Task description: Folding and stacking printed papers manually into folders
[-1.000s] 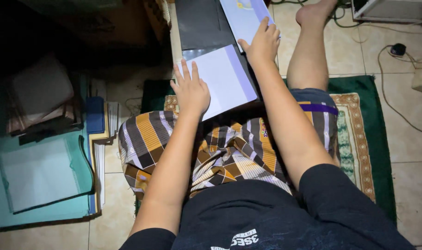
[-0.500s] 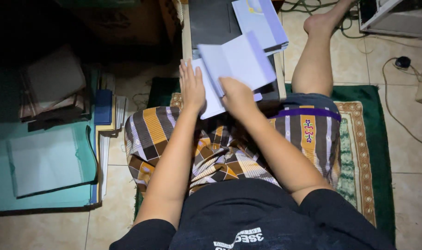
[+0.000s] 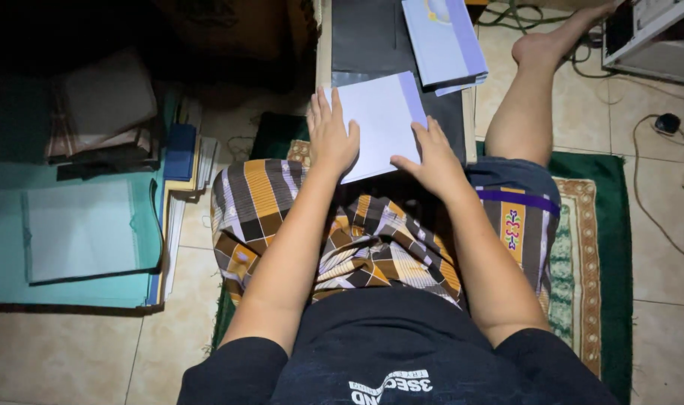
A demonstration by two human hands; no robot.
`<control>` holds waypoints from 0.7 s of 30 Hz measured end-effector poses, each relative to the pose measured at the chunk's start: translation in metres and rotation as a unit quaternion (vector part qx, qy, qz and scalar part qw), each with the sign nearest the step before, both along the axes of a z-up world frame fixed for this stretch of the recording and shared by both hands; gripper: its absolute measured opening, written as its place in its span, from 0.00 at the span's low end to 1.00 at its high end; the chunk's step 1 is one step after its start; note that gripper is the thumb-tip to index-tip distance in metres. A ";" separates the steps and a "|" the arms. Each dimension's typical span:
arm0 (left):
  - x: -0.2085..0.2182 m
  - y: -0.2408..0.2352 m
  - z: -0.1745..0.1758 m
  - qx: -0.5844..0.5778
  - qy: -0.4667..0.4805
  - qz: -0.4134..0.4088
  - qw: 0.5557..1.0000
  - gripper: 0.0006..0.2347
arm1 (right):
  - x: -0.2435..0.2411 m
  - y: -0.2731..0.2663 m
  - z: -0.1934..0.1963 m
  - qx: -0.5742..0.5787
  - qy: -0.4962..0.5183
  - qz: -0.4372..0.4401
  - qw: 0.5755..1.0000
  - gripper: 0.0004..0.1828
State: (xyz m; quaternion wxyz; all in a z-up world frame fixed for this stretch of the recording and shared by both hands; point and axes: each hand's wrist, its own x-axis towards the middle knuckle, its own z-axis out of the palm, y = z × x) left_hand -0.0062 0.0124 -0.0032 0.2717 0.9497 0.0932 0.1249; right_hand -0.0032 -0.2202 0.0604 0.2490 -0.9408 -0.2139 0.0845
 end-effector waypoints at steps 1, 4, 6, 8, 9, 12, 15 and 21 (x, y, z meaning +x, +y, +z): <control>-0.003 0.000 -0.002 0.016 -0.001 -0.001 1.000 0.33 | -0.004 0.000 -0.004 -0.020 -0.001 -0.011 1.000 0.44; -0.003 -0.002 -0.002 0.049 0.009 0.002 0.999 0.30 | -0.003 0.000 -0.016 -0.092 -0.062 -0.029 0.993 0.39; -0.002 -0.003 0.000 0.060 0.014 0.000 0.998 0.29 | -0.011 0.016 -0.015 -0.116 -0.124 -0.024 0.985 0.35; -0.002 -0.006 -0.002 0.067 0.019 -0.002 0.998 0.28 | -0.008 0.031 -0.025 -0.145 -0.185 -0.018 0.972 0.32; -0.002 -0.006 -0.003 0.083 0.027 -0.002 0.996 0.27 | 0.000 0.041 -0.035 -0.099 -0.166 0.064 0.979 0.28; -0.003 -0.007 -0.005 0.108 0.031 -0.001 0.994 0.26 | 0.026 0.063 -0.046 -0.054 -0.142 0.152 0.977 0.27; 0.002 -0.008 -0.006 0.117 0.020 0.009 0.993 0.25 | 0.046 0.068 -0.047 -0.059 -0.144 0.165 0.974 0.29; 0.005 -0.008 -0.018 0.132 0.012 0.018 0.991 0.26 | 0.017 0.049 -0.051 -0.053 -0.117 0.186 0.974 0.33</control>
